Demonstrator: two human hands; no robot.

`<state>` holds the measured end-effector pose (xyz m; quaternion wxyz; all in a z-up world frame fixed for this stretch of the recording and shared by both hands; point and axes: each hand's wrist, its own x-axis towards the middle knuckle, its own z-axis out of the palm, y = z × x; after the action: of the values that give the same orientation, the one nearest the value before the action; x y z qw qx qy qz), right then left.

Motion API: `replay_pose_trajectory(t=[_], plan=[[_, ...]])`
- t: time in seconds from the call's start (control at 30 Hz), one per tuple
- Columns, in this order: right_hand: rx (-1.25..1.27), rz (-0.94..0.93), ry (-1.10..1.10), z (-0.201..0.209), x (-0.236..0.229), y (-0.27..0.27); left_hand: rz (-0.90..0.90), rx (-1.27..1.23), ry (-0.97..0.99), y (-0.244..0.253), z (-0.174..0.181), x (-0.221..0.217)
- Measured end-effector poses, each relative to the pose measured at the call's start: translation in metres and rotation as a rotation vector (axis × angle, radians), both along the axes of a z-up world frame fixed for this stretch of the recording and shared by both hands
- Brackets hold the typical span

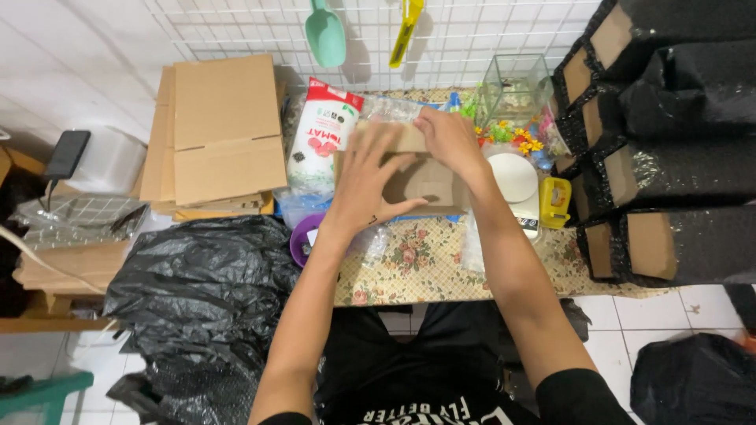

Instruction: Assembling a small cardboard box, placing an item inside, and wrapping it in a black plastic bag for shipping.

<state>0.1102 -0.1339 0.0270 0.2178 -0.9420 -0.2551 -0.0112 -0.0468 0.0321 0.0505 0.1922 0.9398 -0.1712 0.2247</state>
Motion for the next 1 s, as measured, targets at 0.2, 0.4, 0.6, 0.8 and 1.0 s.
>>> replay_pose_trajectory(t=[0.2, 0.4, 0.6, 0.8, 1.0], plan=[[0.083, 0.084, -0.104, -0.014, 0.01, -0.004, -0.197, 0.216, 0.077, 0.004, -0.066, 0.013], [-0.031, 0.022, -0.246, -0.017, 0.003, -0.002, -0.285, 0.313, 0.26, -0.006, -0.041, 0.005], [-0.053, 0.006, -0.37, -0.026, -0.013, -0.013, -0.221, 0.366, 0.116, -0.011, -0.05, -0.006], [0.015, 0.085, -0.349, 0.005, -0.048, -0.02, -0.116, 0.448, -0.115, -0.004, -0.122, 0.021], [0.473, -0.138, -0.642, 0.017, -0.104, -0.057, -0.042, 0.385, -0.295, 0.001, -0.149, 0.044]])
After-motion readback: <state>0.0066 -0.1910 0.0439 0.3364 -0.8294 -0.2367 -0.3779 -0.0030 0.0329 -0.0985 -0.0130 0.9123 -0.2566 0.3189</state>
